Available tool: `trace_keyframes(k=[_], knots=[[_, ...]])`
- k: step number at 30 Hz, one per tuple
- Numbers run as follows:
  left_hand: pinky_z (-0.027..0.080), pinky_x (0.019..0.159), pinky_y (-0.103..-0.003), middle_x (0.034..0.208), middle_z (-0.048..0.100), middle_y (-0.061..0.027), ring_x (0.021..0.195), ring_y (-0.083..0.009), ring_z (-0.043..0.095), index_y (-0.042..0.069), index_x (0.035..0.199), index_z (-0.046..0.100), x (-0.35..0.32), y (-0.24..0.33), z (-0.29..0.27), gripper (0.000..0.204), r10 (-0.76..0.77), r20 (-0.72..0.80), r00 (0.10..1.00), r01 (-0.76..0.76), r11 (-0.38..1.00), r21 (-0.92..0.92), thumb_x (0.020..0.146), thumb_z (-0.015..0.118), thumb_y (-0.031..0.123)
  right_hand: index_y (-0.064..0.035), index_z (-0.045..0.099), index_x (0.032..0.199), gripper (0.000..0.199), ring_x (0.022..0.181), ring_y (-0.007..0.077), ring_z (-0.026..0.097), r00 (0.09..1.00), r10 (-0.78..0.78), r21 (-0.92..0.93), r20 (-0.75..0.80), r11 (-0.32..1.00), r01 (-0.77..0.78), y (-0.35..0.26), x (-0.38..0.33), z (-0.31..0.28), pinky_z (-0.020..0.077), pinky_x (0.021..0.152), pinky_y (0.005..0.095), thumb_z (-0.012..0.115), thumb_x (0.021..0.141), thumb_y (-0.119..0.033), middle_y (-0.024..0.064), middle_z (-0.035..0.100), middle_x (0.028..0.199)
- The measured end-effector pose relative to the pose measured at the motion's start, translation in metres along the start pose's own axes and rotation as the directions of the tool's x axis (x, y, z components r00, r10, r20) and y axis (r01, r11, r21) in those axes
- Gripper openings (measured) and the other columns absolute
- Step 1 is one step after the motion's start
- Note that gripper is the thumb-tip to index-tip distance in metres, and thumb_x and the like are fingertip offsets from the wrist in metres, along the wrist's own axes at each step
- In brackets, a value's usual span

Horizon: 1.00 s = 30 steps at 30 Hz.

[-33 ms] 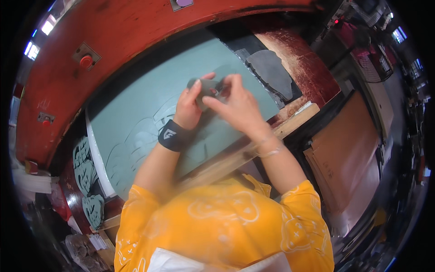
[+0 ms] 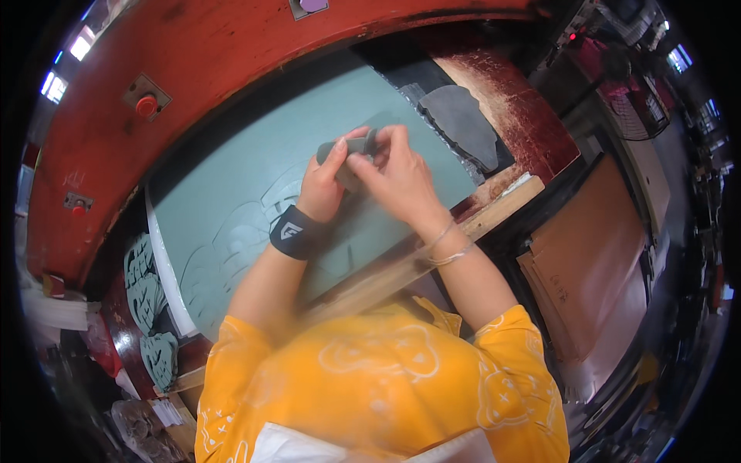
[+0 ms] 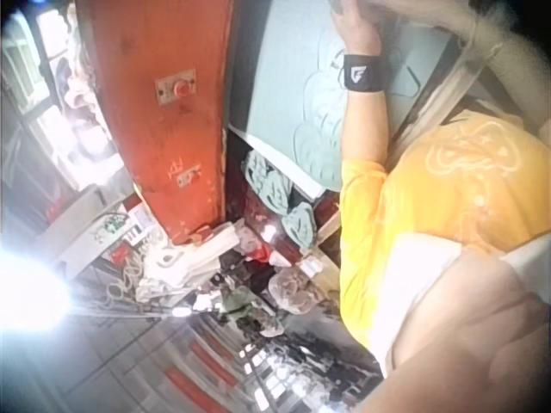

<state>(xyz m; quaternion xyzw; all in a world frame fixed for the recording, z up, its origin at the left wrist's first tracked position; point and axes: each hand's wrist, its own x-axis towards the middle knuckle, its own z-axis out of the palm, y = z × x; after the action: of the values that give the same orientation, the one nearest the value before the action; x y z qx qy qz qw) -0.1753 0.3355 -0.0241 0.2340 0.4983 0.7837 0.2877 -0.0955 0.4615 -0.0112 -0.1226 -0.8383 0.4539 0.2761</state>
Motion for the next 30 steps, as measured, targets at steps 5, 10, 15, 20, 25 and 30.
trace_keyframes(k=[5, 10, 15, 20, 25, 30], knots=[[0.049, 0.073, -0.032, 0.081, 0.059, -0.0051, 0.075, -0.0165, 0.057, 0.002, 0.124, 0.054, 0.028, 0.015, -0.041, 0.043, 0.013, -0.351, 0.936, -0.058, 0.992, -0.116, 0.100, 0.041, 0.036, -0.0084, 0.051, 0.098, 0.012, 0.067, 0.0351, 0.060, 0.992, 0.112, 0.039, 0.057, 0.993, -0.114, 0.042, -0.008, 0.016, 0.0457, 0.063, 0.0450, 0.052, 0.087, -0.010, 0.0137, 0.060, 0.067], [0.048, 0.090, -0.042, 0.092, 0.054, -0.0070, 0.089, -0.0216, 0.057, 0.003, 0.131, 0.044, 0.064, 0.098, -0.109, 0.045, 0.236, -0.554, 0.798, -0.385, 0.907, -0.168, 0.103, 0.027, 0.034, -0.0073, 0.055, 0.093, 0.011, 0.064, 0.0299, 0.060, 0.981, -0.176, -0.169, 0.084, 0.967, 0.188, 0.060, -0.018, 0.019, 0.0465, 0.060, 0.0384, 0.052, 0.083, -0.005, 0.0107, 0.060, 0.071], [0.049, 0.080, -0.032, 0.087, 0.060, -0.0048, 0.081, -0.0147, 0.058, 0.003, 0.120, 0.058, 0.042, 0.155, -0.112, 0.037, 0.487, -0.171, 0.857, -0.317, 0.759, 0.569, 0.098, 0.047, 0.030, -0.0121, 0.056, 0.092, 0.012, 0.066, 0.0344, 0.060, 0.991, -0.118, -0.123, 0.067, 0.984, 0.125, 0.059, -0.017, 0.024, 0.0455, 0.061, 0.0457, 0.053, 0.082, -0.007, 0.0114, 0.061, 0.067], [0.042, 0.073, -0.031, 0.089, 0.050, -0.0069, 0.083, -0.0197, 0.051, 0.009, 0.120, 0.058, -0.047, 0.070, -0.061, 0.052, -0.043, 0.343, 0.938, -0.320, 0.273, 0.907, 0.070, 0.073, 0.015, -0.0123, 0.057, 0.093, 0.013, 0.065, 0.0346, 0.060, 0.994, -0.079, -0.099, 0.074, 0.991, 0.087, 0.059, -0.016, 0.022, 0.0457, 0.061, 0.0450, 0.053, 0.082, -0.007, 0.0115, 0.060, 0.065], [0.041, 0.079, -0.037, 0.093, 0.051, -0.0070, 0.091, -0.0269, 0.049, 0.015, 0.122, 0.057, -0.105, 0.009, -0.034, 0.059, -0.028, 0.474, 0.880, -0.474, -0.059, 0.878, 0.066, 0.076, 0.018, -0.0111, 0.058, 0.094, 0.012, 0.064, 0.0338, 0.059, 0.993, -0.096, -0.112, 0.068, 0.988, 0.104, 0.058, -0.016, 0.025, 0.0456, 0.061, 0.0435, 0.054, 0.083, -0.008, 0.0114, 0.058, 0.064], [0.047, 0.079, -0.036, 0.095, 0.060, -0.0087, 0.089, -0.0231, 0.058, 0.009, 0.124, 0.056, -0.076, 0.027, -0.041, 0.045, -0.046, 0.184, 0.982, -0.139, 0.484, 0.864, 0.081, 0.066, 0.021, -0.0084, 0.058, 0.101, 0.022, 0.074, 0.0282, 0.056, 0.982, -0.173, -0.172, -0.078, 0.972, 0.158, 0.033, -0.018, 0.017, 0.0449, 0.070, 0.0389, 0.062, 0.080, -0.011, 0.0104, 0.059, 0.081]])
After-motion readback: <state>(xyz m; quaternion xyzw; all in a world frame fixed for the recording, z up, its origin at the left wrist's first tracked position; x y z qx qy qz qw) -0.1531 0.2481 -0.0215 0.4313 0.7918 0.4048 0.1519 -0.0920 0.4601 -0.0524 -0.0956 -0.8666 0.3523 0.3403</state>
